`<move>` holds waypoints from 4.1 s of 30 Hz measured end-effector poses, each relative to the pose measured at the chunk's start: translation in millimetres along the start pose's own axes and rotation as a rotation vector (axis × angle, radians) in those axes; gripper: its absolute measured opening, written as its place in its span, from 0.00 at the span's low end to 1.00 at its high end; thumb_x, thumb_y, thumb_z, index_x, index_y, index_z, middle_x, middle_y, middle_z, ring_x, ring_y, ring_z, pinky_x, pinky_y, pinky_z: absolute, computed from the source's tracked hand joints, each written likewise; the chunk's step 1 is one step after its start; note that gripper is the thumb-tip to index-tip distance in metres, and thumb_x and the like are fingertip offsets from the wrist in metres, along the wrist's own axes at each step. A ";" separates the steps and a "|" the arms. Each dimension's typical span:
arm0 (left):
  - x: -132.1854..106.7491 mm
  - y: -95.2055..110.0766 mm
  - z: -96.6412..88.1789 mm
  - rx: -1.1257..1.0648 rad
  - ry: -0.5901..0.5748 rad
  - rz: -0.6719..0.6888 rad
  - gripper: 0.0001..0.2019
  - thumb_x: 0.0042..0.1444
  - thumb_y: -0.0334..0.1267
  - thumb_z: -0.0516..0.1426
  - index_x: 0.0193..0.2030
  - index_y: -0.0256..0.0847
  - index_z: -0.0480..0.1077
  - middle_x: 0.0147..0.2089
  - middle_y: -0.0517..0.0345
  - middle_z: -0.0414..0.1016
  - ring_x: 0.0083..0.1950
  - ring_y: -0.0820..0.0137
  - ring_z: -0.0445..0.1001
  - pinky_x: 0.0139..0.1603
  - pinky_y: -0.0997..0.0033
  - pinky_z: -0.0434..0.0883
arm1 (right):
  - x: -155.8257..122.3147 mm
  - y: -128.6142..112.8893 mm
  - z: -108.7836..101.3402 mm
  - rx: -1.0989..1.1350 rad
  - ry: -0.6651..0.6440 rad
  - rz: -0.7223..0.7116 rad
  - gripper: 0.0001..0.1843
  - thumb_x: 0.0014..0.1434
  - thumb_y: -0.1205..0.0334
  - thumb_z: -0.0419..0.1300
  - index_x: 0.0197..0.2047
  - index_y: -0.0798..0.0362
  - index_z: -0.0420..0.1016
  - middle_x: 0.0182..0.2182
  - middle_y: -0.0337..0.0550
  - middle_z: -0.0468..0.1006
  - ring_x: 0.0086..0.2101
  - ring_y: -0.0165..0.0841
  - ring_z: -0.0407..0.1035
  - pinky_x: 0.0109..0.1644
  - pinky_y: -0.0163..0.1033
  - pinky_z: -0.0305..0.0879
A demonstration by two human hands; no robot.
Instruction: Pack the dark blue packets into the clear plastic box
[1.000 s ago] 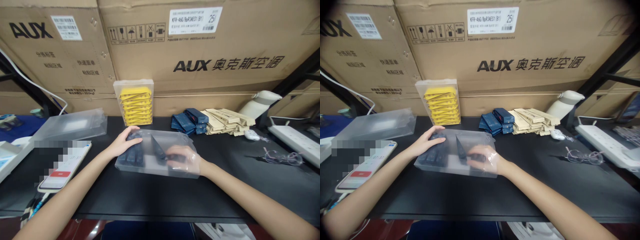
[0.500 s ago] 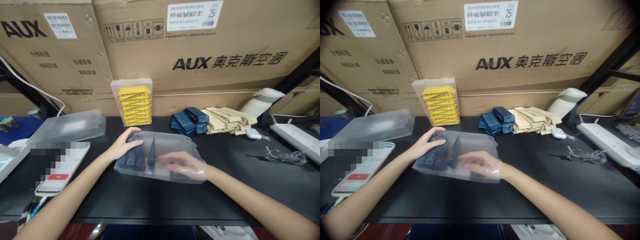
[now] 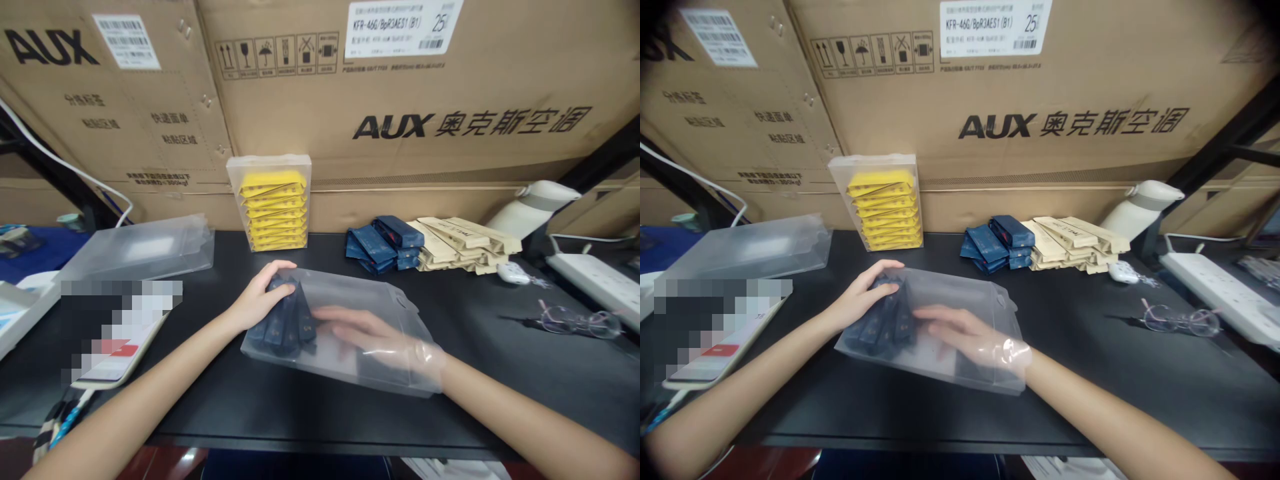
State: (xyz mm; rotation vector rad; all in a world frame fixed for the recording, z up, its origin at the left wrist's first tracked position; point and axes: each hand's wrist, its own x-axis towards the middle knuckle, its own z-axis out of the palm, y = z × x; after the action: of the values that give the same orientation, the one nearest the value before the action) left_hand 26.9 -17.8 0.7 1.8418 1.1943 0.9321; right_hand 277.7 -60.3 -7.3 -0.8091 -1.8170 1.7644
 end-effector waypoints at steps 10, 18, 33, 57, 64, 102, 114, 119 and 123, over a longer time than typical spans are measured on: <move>1.7 -6.3 -1.4 -0.034 -0.011 -0.026 0.24 0.50 0.47 0.63 0.53 0.44 0.67 0.54 0.53 0.71 0.57 0.61 0.70 0.62 0.59 0.63 | 7.1 5.4 -32.9 0.104 0.304 0.005 0.16 0.58 0.51 0.63 0.43 0.55 0.78 0.41 0.49 0.82 0.38 0.35 0.77 0.35 0.37 0.75; 7.6 -14.5 -7.4 -0.054 0.078 -0.058 0.26 0.48 0.47 0.64 0.53 0.41 0.67 0.54 0.51 0.71 0.57 0.60 0.69 0.63 0.56 0.62 | 8.6 17.7 -73.3 0.065 0.806 -0.071 0.15 0.50 0.53 0.67 0.38 0.55 0.79 0.28 0.43 0.79 0.24 0.29 0.71 0.26 0.35 0.70; 10.9 -12.2 -12.6 -0.087 0.177 -0.155 0.19 0.51 0.35 0.51 0.50 0.43 0.72 0.57 0.57 0.73 0.59 0.58 0.68 0.64 0.55 0.62 | 4.7 19.7 -96.2 -0.045 0.761 -0.013 0.17 0.47 0.49 0.69 0.33 0.54 0.76 0.20 0.40 0.76 0.16 0.27 0.65 0.15 0.32 0.61; 10.0 -9.1 -9.6 -0.134 0.242 -0.182 0.26 0.41 0.45 0.66 0.48 0.40 0.70 0.49 0.53 0.74 0.53 0.59 0.72 0.59 0.57 0.65 | -19.7 -17.3 -103.4 -0.099 0.195 0.230 0.15 0.49 0.51 0.70 0.37 0.52 0.84 0.55 0.53 0.76 0.57 0.47 0.67 0.63 0.52 0.59; 8.4 -4.8 -3.3 -0.204 0.186 -0.201 0.26 0.41 0.42 0.66 0.49 0.40 0.69 0.49 0.53 0.73 0.53 0.59 0.72 0.58 0.57 0.66 | -14.4 -16.3 -77.8 -0.053 -0.127 0.120 0.38 0.55 0.50 0.66 0.67 0.44 0.61 0.66 0.50 0.60 0.63 0.42 0.59 0.66 0.53 0.54; 1.7 3.3 14.5 -0.225 0.021 -0.110 0.23 0.46 0.41 0.65 0.49 0.41 0.68 0.50 0.53 0.74 0.52 0.61 0.73 0.57 0.59 0.67 | 8.3 21.2 -29.2 -0.221 0.749 -0.037 0.13 0.43 0.67 0.59 0.35 0.51 0.76 0.35 0.42 0.79 0.36 0.39 0.73 0.42 0.46 0.70; -0.8 2.4 12.3 -0.153 -0.005 -0.033 0.21 0.48 0.40 0.65 0.50 0.42 0.70 0.61 0.48 0.68 0.65 0.57 0.64 0.67 0.56 0.56 | 3.4 3.6 -27.2 -0.252 0.328 -0.138 0.18 0.43 0.73 0.58 0.40 0.50 0.73 0.42 0.43 0.78 0.46 0.39 0.71 0.53 0.47 0.66; -2.7 4.3 11.1 -0.139 -0.052 -0.009 0.24 0.44 0.38 0.67 0.50 0.44 0.70 0.64 0.47 0.65 0.67 0.55 0.62 0.68 0.52 0.55 | 2.7 14.9 -7.1 -0.330 0.455 -0.139 0.35 0.48 0.73 0.61 0.59 0.47 0.62 0.56 0.47 0.71 0.58 0.39 0.64 0.65 0.52 0.56; -4.0 4.1 12.5 -0.132 -0.070 -0.002 0.23 0.45 0.39 0.67 0.50 0.44 0.69 0.64 0.47 0.64 0.67 0.55 0.61 0.69 0.52 0.54 | 4.2 14.1 -7.3 -0.254 0.429 -0.187 0.21 0.45 0.77 0.56 0.42 0.49 0.69 0.47 0.44 0.76 0.51 0.39 0.69 0.58 0.51 0.63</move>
State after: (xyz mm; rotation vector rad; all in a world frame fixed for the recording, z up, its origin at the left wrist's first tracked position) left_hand 38.2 -25.2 -2.3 1.7536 1.0660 0.9161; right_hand 281.0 -52.2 -21.2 -0.9907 -1.7703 1.1505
